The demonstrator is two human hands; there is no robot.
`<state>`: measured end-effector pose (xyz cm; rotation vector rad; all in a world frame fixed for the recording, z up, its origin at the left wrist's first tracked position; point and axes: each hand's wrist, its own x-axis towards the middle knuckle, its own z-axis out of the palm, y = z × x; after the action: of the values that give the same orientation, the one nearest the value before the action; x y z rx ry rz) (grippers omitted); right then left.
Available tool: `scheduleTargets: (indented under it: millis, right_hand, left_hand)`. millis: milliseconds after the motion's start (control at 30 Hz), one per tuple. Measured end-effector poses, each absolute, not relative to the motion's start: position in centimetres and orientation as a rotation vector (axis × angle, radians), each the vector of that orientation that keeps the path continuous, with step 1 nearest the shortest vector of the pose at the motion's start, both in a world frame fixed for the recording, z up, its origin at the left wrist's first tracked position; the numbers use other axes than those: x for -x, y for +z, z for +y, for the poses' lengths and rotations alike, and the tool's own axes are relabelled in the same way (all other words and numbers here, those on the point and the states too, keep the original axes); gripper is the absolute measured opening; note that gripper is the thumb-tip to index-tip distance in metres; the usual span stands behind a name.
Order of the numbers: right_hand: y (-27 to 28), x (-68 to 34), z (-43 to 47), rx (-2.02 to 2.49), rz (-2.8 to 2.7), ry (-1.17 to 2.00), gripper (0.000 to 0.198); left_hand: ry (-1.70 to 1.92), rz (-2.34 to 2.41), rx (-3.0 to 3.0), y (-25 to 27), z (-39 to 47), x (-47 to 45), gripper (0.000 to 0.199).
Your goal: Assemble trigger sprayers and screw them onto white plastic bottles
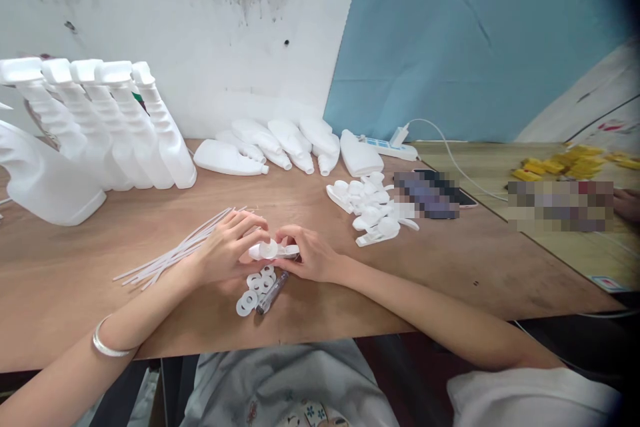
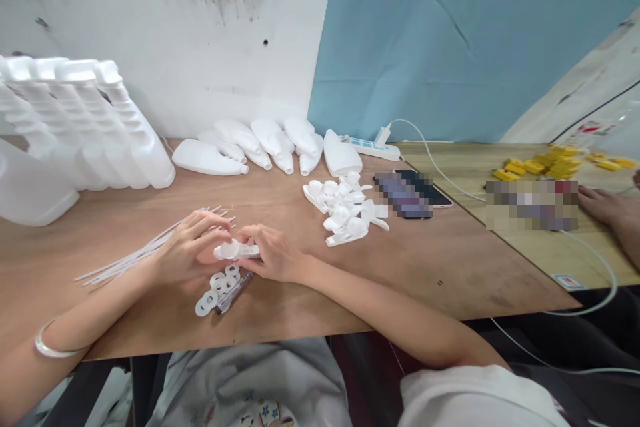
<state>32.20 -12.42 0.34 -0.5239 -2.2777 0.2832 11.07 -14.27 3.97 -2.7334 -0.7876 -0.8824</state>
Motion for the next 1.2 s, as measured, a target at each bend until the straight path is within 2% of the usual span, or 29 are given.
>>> scheduleTargets:
  millis: [1200]
  right_hand:
    - [0.73, -32.11, -12.34, 0.519, -2.308, 0.217, 0.030]
  left_hand:
    - [-0.814, -0.940, 2.829, 3.63, -13.99, -11.72, 0.020]
